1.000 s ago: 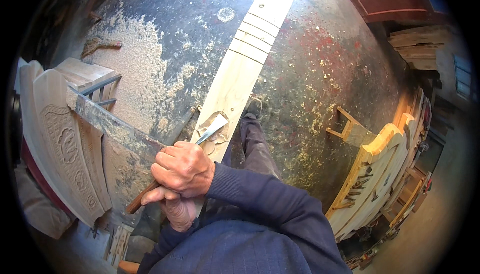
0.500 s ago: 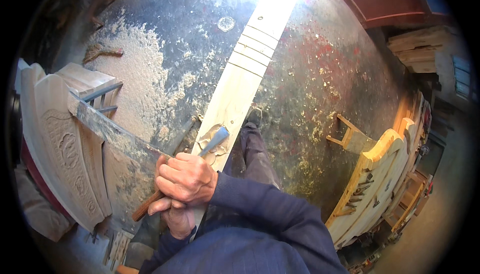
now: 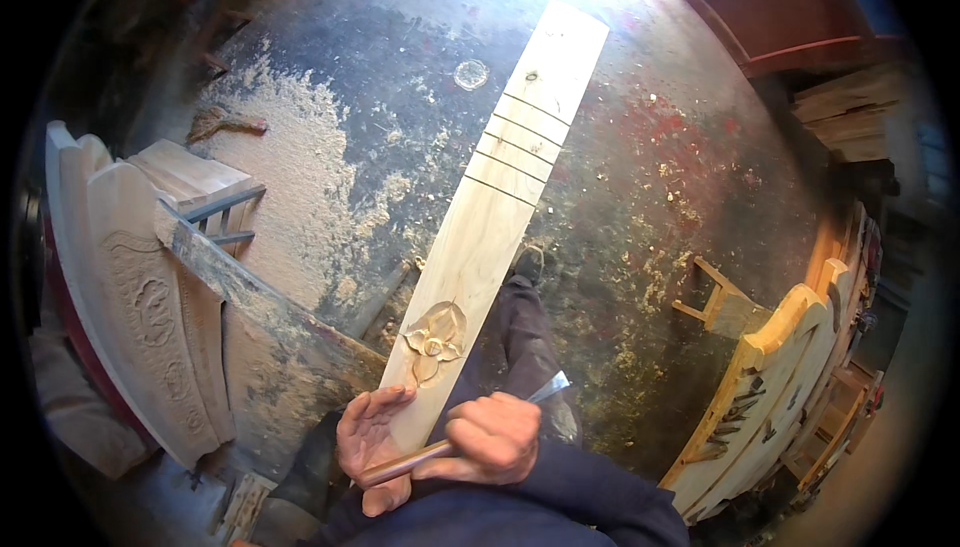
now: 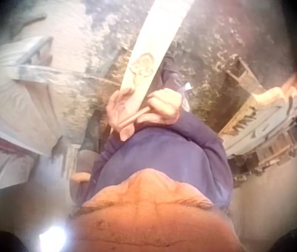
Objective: The person carves a decorative design into a wooden plank using a chisel and a mallet. They tap the chisel to remove wood and use the tool by hand to refine the floral pattern.
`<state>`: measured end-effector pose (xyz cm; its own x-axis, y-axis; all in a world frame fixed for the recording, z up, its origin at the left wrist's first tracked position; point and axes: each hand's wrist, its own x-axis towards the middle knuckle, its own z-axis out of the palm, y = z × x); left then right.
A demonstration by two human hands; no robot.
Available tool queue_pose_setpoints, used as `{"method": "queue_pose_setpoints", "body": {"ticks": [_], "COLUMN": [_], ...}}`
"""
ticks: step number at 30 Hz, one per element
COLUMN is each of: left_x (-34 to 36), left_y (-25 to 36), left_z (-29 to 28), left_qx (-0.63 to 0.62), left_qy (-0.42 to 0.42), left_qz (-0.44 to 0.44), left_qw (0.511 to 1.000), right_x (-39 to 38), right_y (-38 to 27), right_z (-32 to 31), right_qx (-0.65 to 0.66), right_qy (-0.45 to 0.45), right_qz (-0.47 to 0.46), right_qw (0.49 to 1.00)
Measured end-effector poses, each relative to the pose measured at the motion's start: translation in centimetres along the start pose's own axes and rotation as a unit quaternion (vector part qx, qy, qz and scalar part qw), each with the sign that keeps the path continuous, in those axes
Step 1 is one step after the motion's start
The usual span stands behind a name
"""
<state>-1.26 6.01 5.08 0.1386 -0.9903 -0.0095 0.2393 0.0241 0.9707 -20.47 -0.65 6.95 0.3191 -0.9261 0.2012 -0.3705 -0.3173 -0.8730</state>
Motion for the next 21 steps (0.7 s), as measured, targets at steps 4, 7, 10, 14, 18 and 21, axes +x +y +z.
{"method": "queue_pose_setpoints", "body": {"ticks": [4,7,10,14,18,21], "left_x": [0.8,1.0,1.4,2.2,3.0,3.6], "left_y": [0.2,0.7,1.0,2.3,3.2,3.6], "left_z": [1.1,1.2,1.2,1.9,1.2,1.8], "left_qx": [0.057,0.09,0.118,0.176,0.23,0.249], "left_qy": [0.03,0.034,0.03,0.011,-0.055,-0.086], "left_qz": [0.019,-0.004,-0.015,-0.008,0.02,0.065], "left_qw": [0.998,0.995,0.992,0.984,0.971,0.962], "right_x": [-1.6,-2.4,-2.9,-2.5,-2.9,-3.3], "right_y": [0.8,0.4,-0.7,-0.8,-2.4,-3.2], "right_z": [-1.4,-1.8,-2.1,-3.0,-5.6,-6.5], "right_qx": [0.072,0.085,0.04,0.122,0.315,0.392], "right_qy": [-0.028,-0.056,-0.08,-0.012,0.065,0.159], "right_qz": [0.054,0.045,0.061,0.076,0.228,0.29], "right_qw": [0.996,0.994,0.994,0.99,0.919,0.859]}}
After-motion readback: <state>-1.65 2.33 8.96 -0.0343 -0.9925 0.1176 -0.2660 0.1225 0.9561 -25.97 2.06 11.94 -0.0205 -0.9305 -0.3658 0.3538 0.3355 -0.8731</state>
